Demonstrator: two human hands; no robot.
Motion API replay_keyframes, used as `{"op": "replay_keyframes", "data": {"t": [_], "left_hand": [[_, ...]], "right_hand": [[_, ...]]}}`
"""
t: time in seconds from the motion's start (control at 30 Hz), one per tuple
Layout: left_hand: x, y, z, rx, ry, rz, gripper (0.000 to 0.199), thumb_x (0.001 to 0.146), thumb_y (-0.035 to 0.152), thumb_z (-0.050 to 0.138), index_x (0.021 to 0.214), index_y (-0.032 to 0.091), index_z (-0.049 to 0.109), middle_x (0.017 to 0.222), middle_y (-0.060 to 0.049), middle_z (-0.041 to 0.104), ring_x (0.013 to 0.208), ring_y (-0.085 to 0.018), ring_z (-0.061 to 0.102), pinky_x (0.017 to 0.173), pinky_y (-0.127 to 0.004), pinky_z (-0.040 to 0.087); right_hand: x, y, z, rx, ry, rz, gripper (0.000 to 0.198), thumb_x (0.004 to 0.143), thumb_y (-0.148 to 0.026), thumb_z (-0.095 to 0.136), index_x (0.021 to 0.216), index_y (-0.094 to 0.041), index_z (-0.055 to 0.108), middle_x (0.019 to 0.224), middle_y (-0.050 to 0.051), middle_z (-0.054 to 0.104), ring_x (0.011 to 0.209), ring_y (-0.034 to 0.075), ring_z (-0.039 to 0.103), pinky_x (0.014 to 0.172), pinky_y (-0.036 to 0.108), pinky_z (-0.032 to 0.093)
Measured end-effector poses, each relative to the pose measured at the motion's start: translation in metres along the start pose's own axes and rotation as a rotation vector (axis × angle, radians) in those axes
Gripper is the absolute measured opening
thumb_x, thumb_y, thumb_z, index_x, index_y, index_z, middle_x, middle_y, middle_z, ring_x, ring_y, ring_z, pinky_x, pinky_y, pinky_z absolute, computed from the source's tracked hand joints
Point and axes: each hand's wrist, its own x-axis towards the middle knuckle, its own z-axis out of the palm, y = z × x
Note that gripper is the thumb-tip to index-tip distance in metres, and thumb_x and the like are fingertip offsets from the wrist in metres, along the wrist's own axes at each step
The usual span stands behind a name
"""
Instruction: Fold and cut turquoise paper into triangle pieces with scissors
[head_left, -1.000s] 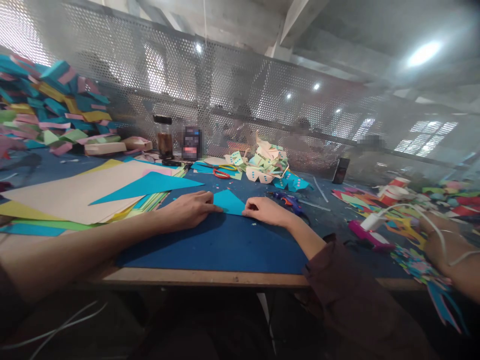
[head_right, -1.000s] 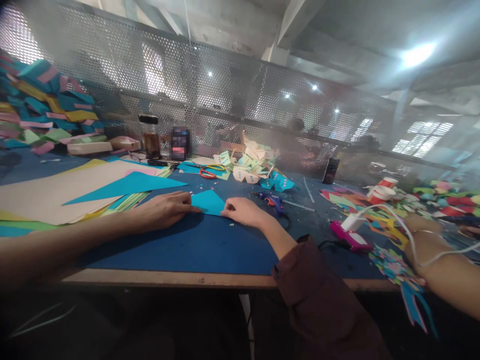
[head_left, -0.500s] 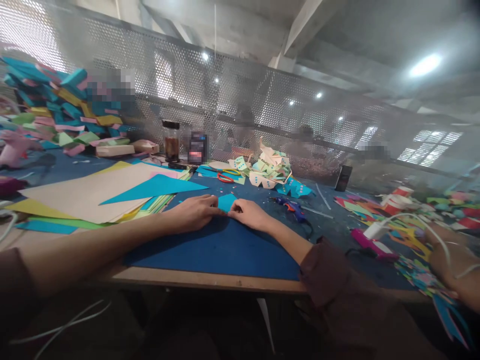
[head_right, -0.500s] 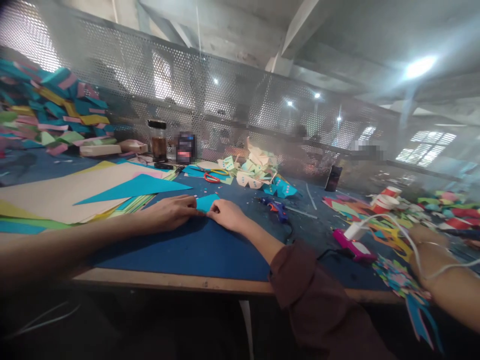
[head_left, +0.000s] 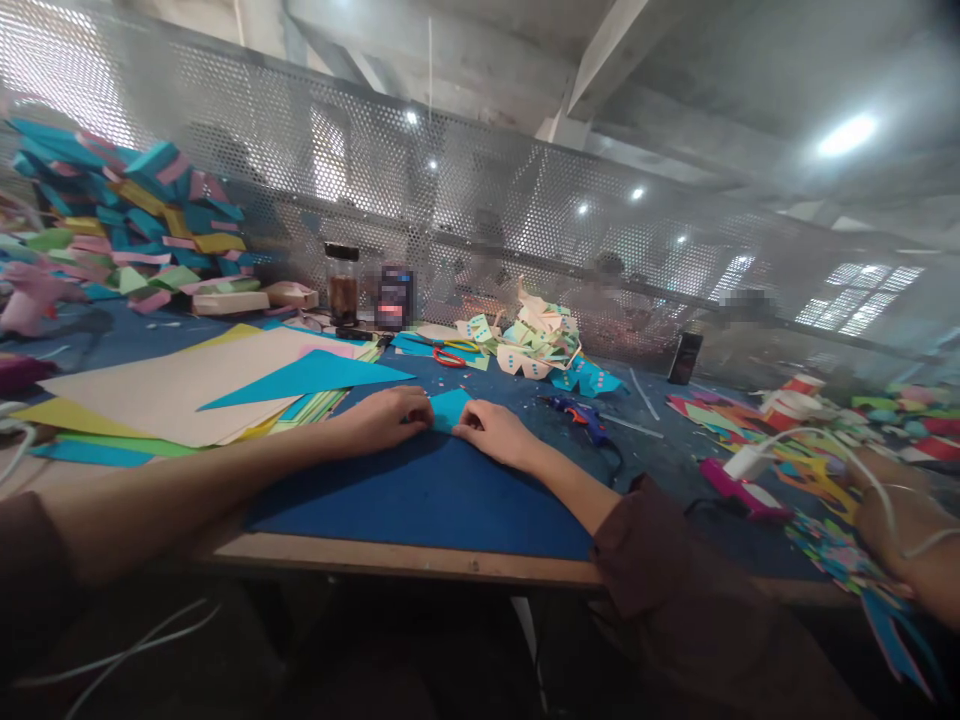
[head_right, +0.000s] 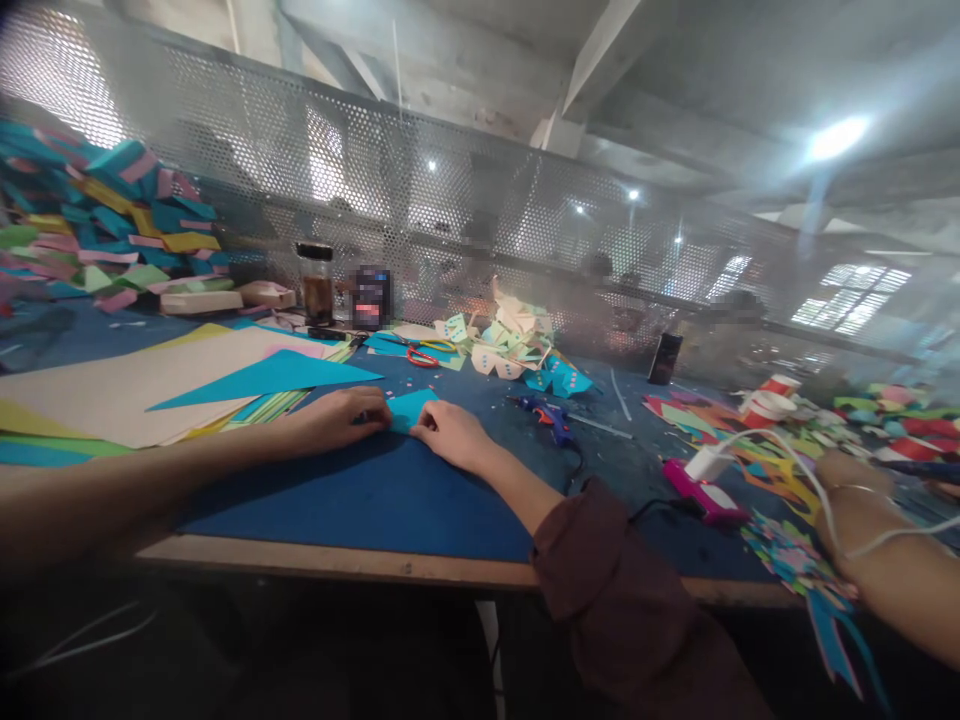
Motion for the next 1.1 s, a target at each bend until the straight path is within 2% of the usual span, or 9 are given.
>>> {"op": "replay_keyframes", "data": {"t": [0.13,0.27,0.43,0.7,0.97,1.1], "left_hand": [[0.003,-0.002,0.000,-0.002,-0.018,-0.144,0.016,0.085,0.028,0.056,0.085,0.018,0.068,0.086,-0.004,0.068,0.079,-0.018,0.062,0.069,-0.025,0.043],[0.003,-0.001,-0.002,-0.017,-0.035,-0.246,0.023,0.086,0.037,0.059,0.083,0.016,0.067,0.080,-0.004,0.067,0.073,-0.019,0.059,0.064,-0.027,0.039],[0.001,0.000,-0.005,-0.014,-0.046,-0.233,0.024,0.089,0.033,0.054,0.082,0.014,0.067,0.078,-0.003,0.067,0.073,-0.018,0.058,0.065,-0.026,0.036],[0.003,-0.019,-0.005,-0.071,-0.119,-0.277,0.038,0.086,0.053,0.056,0.079,0.017,0.068,0.071,-0.003,0.066,0.066,-0.018,0.057,0.057,-0.026,0.031],[0.006,-0.026,-0.019,-0.090,-0.233,-0.342,0.039,0.078,0.056,0.058,0.070,0.018,0.063,0.066,-0.001,0.062,0.063,-0.016,0.052,0.057,-0.025,0.030],[0.006,-0.029,-0.025,-0.097,-0.281,-0.358,0.039,0.075,0.057,0.058,0.071,0.018,0.063,0.070,-0.003,0.064,0.066,-0.018,0.056,0.058,-0.026,0.033]], "right_hand": [[0.000,-0.001,-0.001,0.012,-0.011,0.004,0.016,0.093,-0.033,0.065,0.087,-0.018,0.062,0.092,0.005,0.067,0.081,0.017,0.059,0.068,0.027,0.037],[0.000,-0.001,-0.001,0.004,-0.006,0.002,0.017,0.093,-0.034,0.064,0.087,-0.019,0.062,0.093,0.005,0.068,0.082,0.017,0.059,0.068,0.028,0.038],[0.001,0.001,-0.001,0.008,-0.012,0.012,0.016,0.093,-0.034,0.064,0.087,-0.020,0.063,0.094,0.006,0.069,0.084,0.019,0.061,0.069,0.029,0.040],[0.001,0.002,-0.001,0.013,-0.015,0.017,0.016,0.093,-0.035,0.063,0.088,-0.019,0.063,0.095,0.006,0.070,0.084,0.019,0.061,0.068,0.029,0.039],[0.001,0.001,-0.002,0.011,-0.021,0.013,0.017,0.093,-0.035,0.064,0.090,-0.018,0.064,0.094,0.006,0.069,0.083,0.017,0.061,0.068,0.027,0.038],[0.000,-0.001,-0.003,0.010,-0.024,0.025,0.016,0.094,-0.034,0.064,0.089,-0.018,0.064,0.093,0.005,0.069,0.082,0.017,0.060,0.068,0.026,0.038]]}}
